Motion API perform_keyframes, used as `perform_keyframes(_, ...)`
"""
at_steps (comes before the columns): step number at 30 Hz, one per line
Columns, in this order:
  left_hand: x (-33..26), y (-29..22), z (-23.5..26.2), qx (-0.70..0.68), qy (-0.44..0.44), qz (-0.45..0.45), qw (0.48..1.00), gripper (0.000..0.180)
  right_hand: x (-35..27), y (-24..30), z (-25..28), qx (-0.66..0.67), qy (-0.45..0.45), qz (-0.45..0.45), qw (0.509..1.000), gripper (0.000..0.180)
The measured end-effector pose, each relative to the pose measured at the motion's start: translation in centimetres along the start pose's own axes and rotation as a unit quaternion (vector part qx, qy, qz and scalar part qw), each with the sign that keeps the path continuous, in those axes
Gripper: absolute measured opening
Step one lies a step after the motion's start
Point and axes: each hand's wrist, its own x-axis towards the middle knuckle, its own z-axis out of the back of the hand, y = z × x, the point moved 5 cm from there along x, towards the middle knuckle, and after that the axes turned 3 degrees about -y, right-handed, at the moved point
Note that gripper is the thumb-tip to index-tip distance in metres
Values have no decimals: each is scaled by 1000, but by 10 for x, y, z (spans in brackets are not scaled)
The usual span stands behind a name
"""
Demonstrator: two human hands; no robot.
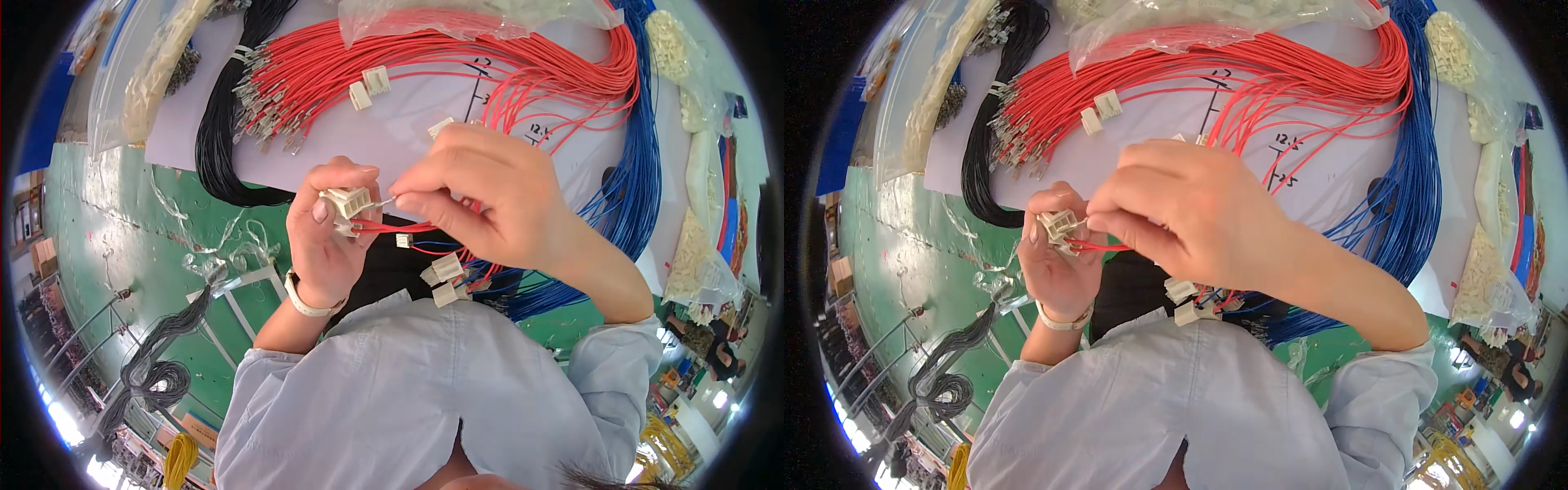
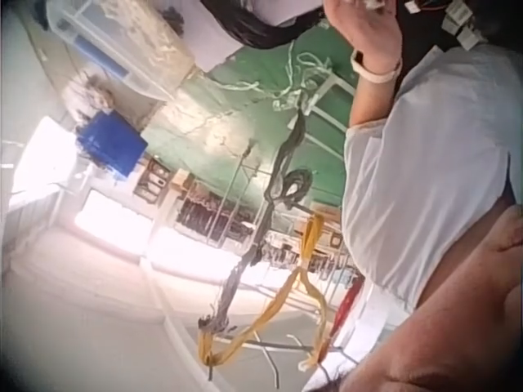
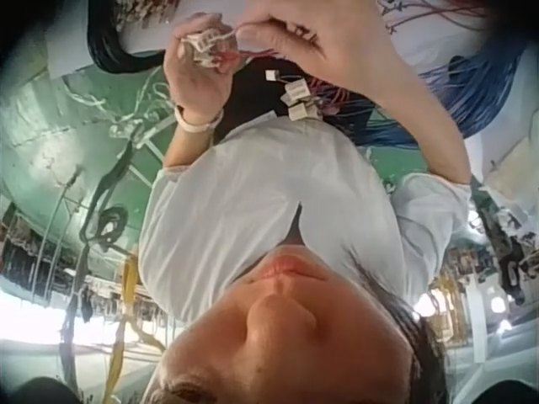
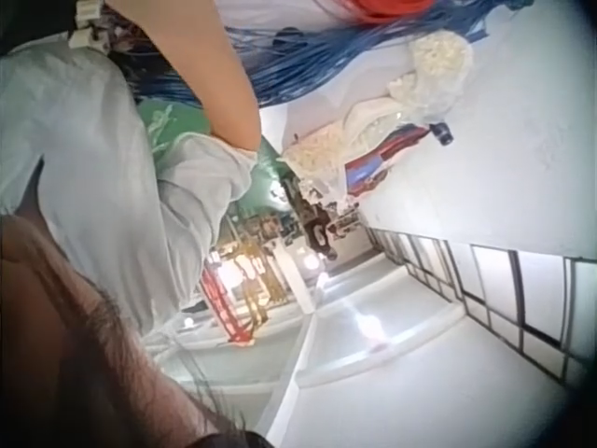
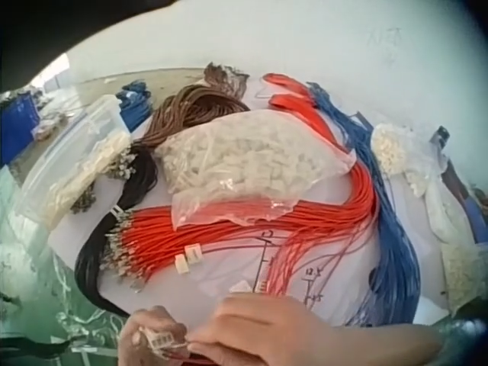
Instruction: Inserting electrical wires into plastic connectors to assemble wire harnesses.
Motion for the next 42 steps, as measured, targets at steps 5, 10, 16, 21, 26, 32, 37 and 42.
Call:
perform_keyframes(5, -1, -3, -11, 54, 11, -3, 998, 45, -7, 12, 3, -94, -85, 139, 982, 20)
perform_keyframes(10, 1, -1, -18, 71, 12, 9, 997, 44, -18, 15, 4, -140, -98, 193, 966, 24)
perform_keyframes(16, 2, -4, -24, 161, 27, -43, 986, 37, -20, 22, 8, -187, -97, 228, 951, 31)
perform_keyframes(21, 6, -12, -25, 395, 84, -163, 900, 30, -22, 27, 4, -220, -38, 199, 954, 31)
perform_keyframes(26, 3, -19, -27, 328, 51, -144, 932, 31, -22, 4, 8, -74, -66, 126, 987, 18)
perform_keyframes(32, 0, -16, -38, 438, 112, -141, 881, 26, -32, 9, 14, -78, -35, 86, 993, 15)
perform_keyframes(37, 1, -13, -50, 462, 129, -202, 854, 25, -43, 9, 13, -71, -43, 101, 991, 14)
perform_keyframes(42, -7, -20, -71, 471, 127, -264, 832, 28, -48, 25, 41, -192, -129, 175, 957, 20)
